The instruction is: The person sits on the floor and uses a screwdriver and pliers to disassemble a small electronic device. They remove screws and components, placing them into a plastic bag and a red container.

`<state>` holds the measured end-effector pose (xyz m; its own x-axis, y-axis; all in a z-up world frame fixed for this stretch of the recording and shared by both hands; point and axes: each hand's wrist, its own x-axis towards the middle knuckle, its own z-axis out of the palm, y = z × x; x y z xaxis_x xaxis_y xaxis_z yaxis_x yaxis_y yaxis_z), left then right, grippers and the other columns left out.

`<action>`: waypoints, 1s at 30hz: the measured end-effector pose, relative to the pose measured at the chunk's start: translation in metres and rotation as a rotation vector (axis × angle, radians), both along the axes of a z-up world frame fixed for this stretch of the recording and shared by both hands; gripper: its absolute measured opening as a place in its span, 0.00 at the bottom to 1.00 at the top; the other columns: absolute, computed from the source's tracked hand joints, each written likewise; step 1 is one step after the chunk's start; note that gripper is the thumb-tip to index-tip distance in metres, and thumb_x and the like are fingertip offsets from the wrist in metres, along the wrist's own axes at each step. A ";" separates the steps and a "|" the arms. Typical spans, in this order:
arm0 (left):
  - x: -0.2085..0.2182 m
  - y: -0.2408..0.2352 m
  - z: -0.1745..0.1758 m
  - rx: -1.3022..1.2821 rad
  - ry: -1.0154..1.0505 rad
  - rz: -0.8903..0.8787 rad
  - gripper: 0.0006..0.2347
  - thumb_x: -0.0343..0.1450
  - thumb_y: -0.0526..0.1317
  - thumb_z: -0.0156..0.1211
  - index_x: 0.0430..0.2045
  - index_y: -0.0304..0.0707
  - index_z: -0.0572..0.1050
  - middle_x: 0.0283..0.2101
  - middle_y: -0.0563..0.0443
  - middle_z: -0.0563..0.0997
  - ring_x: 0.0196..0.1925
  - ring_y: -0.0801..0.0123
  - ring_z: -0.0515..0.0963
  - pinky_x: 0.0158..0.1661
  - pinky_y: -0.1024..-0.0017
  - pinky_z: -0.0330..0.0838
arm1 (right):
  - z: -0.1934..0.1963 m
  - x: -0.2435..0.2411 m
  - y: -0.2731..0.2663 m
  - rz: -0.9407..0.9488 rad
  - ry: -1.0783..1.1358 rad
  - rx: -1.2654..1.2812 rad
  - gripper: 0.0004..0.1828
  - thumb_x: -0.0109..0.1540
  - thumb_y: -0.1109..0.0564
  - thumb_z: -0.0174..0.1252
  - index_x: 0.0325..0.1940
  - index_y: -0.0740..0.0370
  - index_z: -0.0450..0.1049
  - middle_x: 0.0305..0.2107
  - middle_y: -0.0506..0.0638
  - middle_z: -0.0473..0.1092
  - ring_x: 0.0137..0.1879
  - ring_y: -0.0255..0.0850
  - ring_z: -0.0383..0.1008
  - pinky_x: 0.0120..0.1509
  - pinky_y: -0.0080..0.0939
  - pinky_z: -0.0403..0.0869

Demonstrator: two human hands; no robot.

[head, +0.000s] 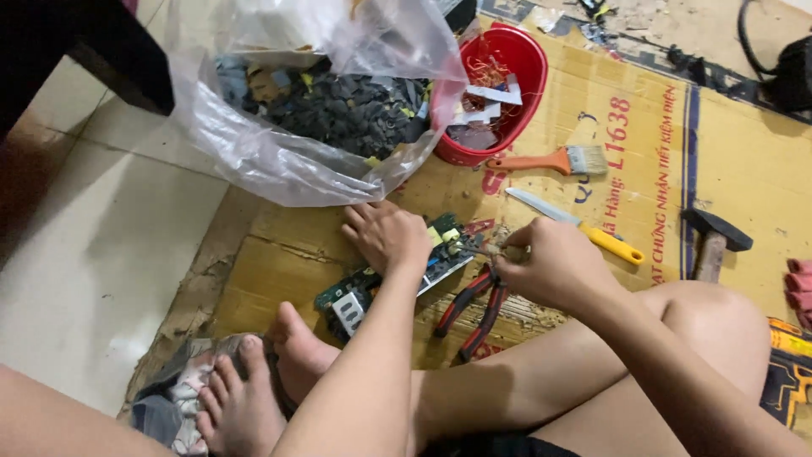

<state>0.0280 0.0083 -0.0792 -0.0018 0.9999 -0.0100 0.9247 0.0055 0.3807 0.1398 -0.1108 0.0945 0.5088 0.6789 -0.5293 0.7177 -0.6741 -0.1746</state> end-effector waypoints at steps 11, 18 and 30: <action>-0.006 -0.009 0.031 0.019 -0.071 -0.011 0.19 0.65 0.35 0.44 0.51 0.27 0.69 0.55 0.36 0.71 0.61 0.45 0.67 0.61 0.47 0.56 | -0.036 0.016 0.062 0.142 -0.075 -0.127 0.14 0.50 0.44 0.57 0.23 0.51 0.84 0.22 0.58 0.76 0.38 0.59 0.80 0.43 0.55 0.76; -0.009 -0.010 0.041 -0.005 -0.053 -0.007 0.17 0.66 0.34 0.43 0.47 0.29 0.71 0.51 0.38 0.72 0.58 0.48 0.69 0.60 0.48 0.57 | -0.018 -0.051 0.091 0.253 -0.125 -0.173 0.20 0.56 0.53 0.51 0.41 0.69 0.82 0.33 0.64 0.79 0.47 0.61 0.81 0.51 0.62 0.78; -0.026 -0.017 0.072 -0.114 -0.024 -0.083 0.18 0.68 0.34 0.39 0.52 0.29 0.66 0.51 0.40 0.70 0.57 0.50 0.67 0.60 0.49 0.55 | -0.022 -0.072 0.003 0.060 -0.218 -0.001 0.20 0.58 0.50 0.47 0.27 0.68 0.79 0.24 0.70 0.75 0.40 0.68 0.80 0.46 0.64 0.78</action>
